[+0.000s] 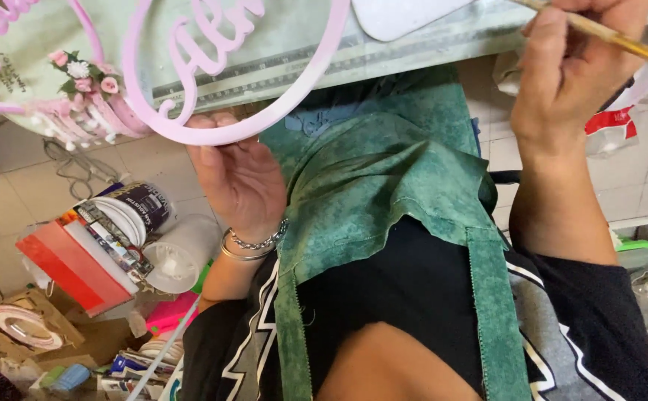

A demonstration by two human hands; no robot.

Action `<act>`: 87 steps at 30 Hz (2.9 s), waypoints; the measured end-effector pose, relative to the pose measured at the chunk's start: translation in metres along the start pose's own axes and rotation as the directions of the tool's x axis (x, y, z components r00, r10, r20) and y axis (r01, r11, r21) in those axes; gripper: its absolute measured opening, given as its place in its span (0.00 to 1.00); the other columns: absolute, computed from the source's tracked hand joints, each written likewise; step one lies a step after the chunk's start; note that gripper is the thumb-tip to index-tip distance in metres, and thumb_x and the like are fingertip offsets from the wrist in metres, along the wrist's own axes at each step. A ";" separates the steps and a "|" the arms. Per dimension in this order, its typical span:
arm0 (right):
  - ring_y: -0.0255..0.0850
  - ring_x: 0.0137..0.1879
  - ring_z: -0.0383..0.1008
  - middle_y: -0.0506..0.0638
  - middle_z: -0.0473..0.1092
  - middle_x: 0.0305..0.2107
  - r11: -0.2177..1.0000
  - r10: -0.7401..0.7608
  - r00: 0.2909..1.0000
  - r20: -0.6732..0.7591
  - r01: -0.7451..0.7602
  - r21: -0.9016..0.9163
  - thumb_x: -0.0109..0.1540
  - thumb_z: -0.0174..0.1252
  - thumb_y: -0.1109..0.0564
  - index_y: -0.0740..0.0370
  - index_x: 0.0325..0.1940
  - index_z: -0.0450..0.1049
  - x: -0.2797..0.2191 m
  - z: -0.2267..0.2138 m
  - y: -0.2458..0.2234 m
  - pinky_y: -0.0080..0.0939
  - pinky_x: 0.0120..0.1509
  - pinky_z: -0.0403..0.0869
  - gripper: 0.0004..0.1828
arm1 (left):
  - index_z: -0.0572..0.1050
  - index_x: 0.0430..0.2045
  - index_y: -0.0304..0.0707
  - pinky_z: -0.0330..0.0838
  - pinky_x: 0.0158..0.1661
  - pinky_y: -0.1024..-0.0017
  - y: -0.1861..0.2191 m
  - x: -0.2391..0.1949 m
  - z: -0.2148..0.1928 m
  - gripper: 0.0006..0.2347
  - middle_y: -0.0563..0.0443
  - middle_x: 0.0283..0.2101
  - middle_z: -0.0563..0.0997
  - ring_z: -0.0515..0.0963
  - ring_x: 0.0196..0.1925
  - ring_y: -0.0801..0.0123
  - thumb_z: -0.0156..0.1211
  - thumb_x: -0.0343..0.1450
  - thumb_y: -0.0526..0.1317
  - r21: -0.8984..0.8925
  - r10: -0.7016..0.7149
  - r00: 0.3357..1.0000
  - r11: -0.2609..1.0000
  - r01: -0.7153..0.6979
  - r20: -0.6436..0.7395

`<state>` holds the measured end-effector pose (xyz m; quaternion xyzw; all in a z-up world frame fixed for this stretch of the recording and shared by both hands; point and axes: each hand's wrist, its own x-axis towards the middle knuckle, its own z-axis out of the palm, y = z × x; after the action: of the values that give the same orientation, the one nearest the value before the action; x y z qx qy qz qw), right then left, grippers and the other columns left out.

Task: A person uses a paintbrush to apply pink paint to the edges and surfaces of a circular wooden sign featuring the name 'Alma'.

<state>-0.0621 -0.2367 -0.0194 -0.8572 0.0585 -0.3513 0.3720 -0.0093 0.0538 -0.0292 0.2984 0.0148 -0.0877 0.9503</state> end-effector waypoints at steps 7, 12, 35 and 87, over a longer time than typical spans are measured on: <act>0.46 0.28 0.59 0.60 0.58 0.27 0.999 0.025 1.000 0.015 -0.025 0.039 0.71 0.43 0.60 0.74 0.38 0.59 0.002 -0.001 -0.003 0.42 0.33 0.59 0.12 | 0.63 0.49 0.34 0.76 0.47 0.79 -0.001 0.000 -0.001 0.10 0.45 0.47 0.69 0.71 0.53 0.73 0.43 0.75 0.35 -0.063 0.003 0.999 0.998 0.000 0.047; 0.49 0.32 0.60 0.61 0.61 0.30 0.995 -0.005 0.999 0.046 0.009 -0.096 0.71 0.44 0.59 0.76 0.40 0.63 0.003 -0.001 -0.007 0.47 0.38 0.60 0.13 | 0.65 0.47 0.33 0.77 0.44 0.79 0.001 0.002 0.002 0.09 0.44 0.45 0.72 0.75 0.46 0.71 0.45 0.74 0.34 -0.030 0.001 1.000 1.000 0.000 0.023; 0.47 0.22 0.72 0.69 0.66 0.22 0.679 -0.133 0.967 -0.219 0.250 0.690 0.57 0.53 0.69 0.76 0.31 0.64 -0.013 0.084 -0.053 0.36 0.21 0.72 0.05 | 0.62 0.44 0.36 0.75 0.43 0.83 0.004 0.004 0.012 0.09 0.48 0.41 0.65 0.70 0.37 0.73 0.45 0.72 0.37 -0.053 -0.017 1.000 0.998 0.016 -0.020; 0.43 0.15 0.72 0.60 0.67 0.13 0.625 -0.208 0.922 -0.326 0.381 0.681 0.56 0.55 0.70 0.70 0.18 0.67 -0.025 0.094 -0.043 0.27 0.12 0.65 0.11 | 0.63 0.41 0.36 0.73 0.42 0.84 -0.007 0.004 0.022 0.07 0.48 0.42 0.68 0.69 0.39 0.74 0.49 0.72 0.37 0.024 -0.052 0.998 0.998 0.051 0.045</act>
<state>-0.0269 -0.1408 -0.0493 -0.5896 -0.1892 -0.4919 0.6121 -0.0068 0.0350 -0.0153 0.3069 -0.0002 -0.1190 0.9443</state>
